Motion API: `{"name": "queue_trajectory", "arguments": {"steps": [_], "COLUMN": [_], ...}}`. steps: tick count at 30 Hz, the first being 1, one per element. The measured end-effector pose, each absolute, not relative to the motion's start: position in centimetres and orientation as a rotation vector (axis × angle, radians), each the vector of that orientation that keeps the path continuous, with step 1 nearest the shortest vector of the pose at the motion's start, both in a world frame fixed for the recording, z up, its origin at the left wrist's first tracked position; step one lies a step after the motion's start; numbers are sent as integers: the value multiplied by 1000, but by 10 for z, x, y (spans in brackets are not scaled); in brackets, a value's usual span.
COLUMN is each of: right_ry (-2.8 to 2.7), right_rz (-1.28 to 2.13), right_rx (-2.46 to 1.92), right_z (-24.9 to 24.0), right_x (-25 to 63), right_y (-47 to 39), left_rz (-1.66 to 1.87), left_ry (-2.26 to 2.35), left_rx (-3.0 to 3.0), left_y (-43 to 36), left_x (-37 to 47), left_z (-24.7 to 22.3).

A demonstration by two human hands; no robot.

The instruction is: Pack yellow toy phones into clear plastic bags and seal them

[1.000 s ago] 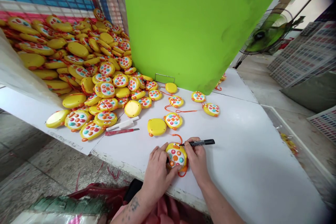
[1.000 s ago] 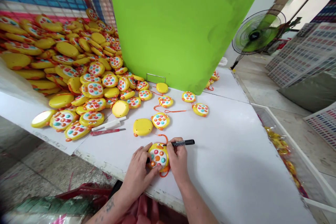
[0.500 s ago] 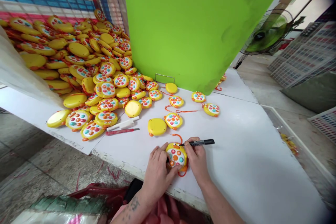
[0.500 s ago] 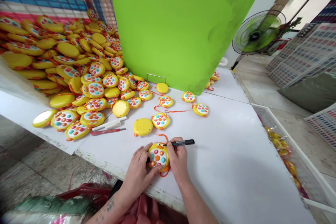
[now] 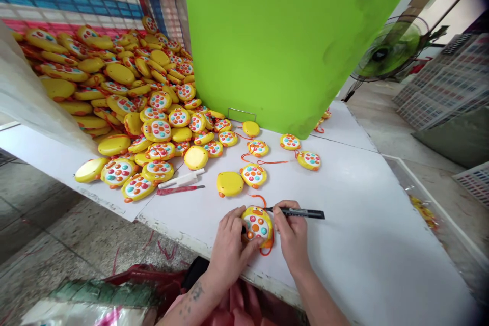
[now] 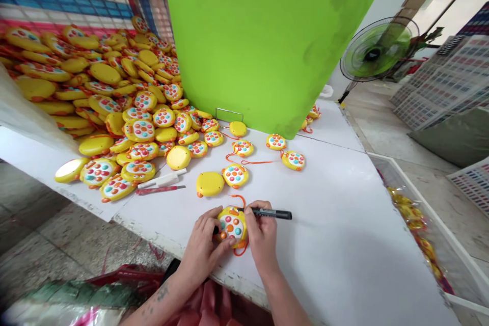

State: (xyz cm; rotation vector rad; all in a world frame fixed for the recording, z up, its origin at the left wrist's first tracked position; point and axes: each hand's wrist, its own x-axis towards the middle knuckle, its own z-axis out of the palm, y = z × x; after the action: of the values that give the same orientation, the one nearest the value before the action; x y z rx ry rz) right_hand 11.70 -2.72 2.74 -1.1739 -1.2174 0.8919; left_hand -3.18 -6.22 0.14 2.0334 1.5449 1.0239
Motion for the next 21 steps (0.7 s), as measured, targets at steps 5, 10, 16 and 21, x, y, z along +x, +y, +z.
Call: {"name": "queue_trajectory", "arguments": {"steps": [5,10,16,21], "right_ry": [-1551,-1726,-1882,-1790], "right_rz": [867,763,745,812], "right_rx": [-1036,-1022,-1037,-1044], "right_z": [35,38,33,44], "right_x": [109,108,99,109], "right_y": [-46,-44,-44,-45], "left_rz": [1137,1153,1129,1162], "left_ry": [1518,1507,1460,1486], "left_rx": [1977,1969,2007,1964], "left_y": [-63,-63,-64,-65], "left_x": [-35,-36,-38,-38], "left_z": [-1,-2,-3,0]}}
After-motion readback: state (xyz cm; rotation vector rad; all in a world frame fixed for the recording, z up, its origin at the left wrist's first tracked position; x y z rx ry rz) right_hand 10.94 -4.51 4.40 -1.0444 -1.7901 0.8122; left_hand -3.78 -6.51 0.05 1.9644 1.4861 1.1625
